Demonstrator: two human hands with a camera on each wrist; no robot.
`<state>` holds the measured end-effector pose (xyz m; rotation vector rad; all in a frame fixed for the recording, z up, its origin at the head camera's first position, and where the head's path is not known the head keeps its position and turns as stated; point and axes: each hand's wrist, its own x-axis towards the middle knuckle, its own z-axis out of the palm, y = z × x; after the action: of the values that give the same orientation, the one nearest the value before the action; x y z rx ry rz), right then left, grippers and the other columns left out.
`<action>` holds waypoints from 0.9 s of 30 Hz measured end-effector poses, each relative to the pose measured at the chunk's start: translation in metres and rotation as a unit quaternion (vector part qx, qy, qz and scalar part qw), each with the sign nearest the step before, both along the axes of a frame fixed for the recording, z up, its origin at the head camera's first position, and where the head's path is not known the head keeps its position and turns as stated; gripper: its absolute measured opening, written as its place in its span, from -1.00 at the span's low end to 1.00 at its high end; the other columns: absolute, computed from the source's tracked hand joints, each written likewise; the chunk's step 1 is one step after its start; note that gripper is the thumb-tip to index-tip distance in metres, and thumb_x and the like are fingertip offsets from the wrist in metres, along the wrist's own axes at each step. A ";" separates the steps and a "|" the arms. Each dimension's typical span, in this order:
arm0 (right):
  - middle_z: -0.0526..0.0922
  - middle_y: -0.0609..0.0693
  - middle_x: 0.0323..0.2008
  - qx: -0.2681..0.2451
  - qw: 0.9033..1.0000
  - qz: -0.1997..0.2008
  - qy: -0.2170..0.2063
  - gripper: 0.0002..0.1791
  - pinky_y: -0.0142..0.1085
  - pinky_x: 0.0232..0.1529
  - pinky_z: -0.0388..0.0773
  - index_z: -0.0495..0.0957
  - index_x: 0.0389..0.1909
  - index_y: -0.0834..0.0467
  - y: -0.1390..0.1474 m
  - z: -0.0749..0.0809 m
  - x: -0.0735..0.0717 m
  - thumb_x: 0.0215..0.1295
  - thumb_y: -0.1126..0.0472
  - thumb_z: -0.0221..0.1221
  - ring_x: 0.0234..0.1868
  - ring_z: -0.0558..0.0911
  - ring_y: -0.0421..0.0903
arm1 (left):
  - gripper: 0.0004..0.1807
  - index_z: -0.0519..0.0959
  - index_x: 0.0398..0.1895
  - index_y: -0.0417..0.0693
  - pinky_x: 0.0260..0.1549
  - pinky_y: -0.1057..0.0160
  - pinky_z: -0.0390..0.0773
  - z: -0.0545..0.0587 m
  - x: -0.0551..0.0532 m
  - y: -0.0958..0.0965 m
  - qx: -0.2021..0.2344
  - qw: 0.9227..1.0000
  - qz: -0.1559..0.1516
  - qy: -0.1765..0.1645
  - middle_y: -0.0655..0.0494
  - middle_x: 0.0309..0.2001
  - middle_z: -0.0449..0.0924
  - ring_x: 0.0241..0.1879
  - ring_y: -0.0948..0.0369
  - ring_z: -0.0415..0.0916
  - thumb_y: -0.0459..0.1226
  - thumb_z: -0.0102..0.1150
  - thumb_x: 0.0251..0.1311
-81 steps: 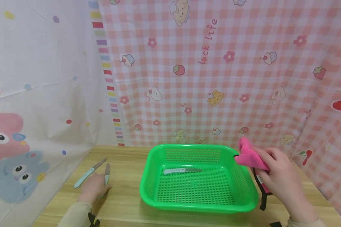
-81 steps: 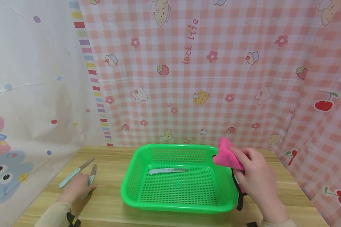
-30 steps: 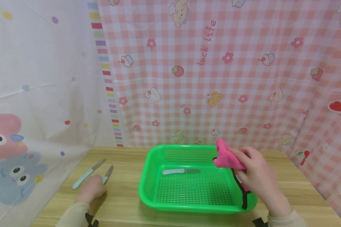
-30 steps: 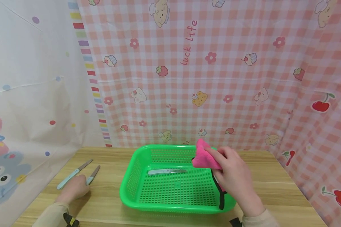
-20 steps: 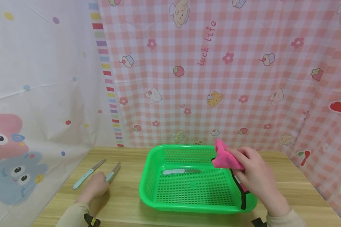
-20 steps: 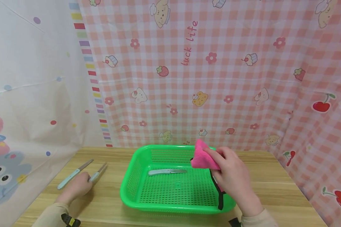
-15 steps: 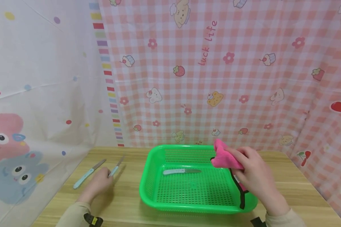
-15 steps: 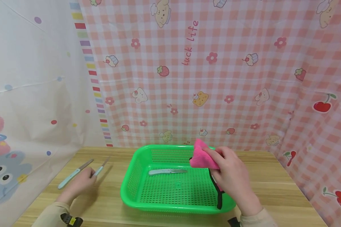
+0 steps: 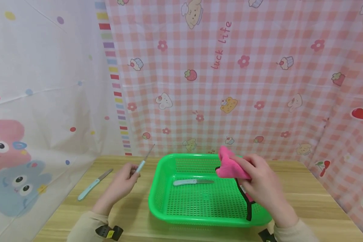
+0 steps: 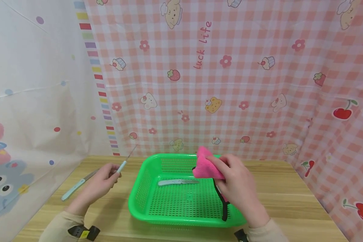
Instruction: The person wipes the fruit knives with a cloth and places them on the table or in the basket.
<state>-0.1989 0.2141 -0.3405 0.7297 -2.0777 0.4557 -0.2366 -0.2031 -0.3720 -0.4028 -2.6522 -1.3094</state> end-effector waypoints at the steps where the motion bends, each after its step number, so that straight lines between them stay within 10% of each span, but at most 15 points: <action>1: 0.55 0.08 -0.23 0.000 1.000 0.001 0.001 -0.41 -0.13 -0.47 0.51 0.66 -0.01 0.12 -0.002 0.000 0.000 -0.21 0.46 0.35 -0.26 0.51 -0.01 | -0.76 0.41 0.07 -0.40 -0.36 0.23 0.51 0.003 0.001 0.004 0.014 1.000 -0.007 -0.003 -0.08 -0.20 0.53 -0.28 0.07 0.46 -0.44 -0.06 0.42; 15: 0.54 0.03 -0.25 -0.002 1.000 0.019 0.004 -0.39 -0.25 -0.54 0.46 0.67 0.02 0.06 -0.022 0.000 -0.002 -0.20 0.45 0.38 -0.30 0.46 -0.09 | -0.67 0.36 0.16 -0.38 -0.41 0.35 0.43 0.020 0.012 0.052 0.218 0.962 -0.148 -0.069 -0.10 -0.23 0.45 -0.39 0.20 0.35 -0.27 -0.14 0.55; 27: 0.56 0.05 -0.24 -0.018 0.998 0.057 0.020 -0.38 -0.17 -0.46 0.50 0.65 0.09 0.02 -0.040 0.000 -0.002 -0.11 0.44 0.30 -0.30 0.51 -0.04 | -0.61 0.28 0.23 -0.34 -0.37 0.36 0.46 0.019 0.013 0.080 0.347 0.883 -0.268 -0.168 0.07 -0.22 0.44 -0.36 0.27 0.37 -0.20 -0.25 0.59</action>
<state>-0.2010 0.1737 -0.3408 0.8320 -1.9917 0.5360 -0.2237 -0.1235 -0.3528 -0.8906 -2.1146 -2.5667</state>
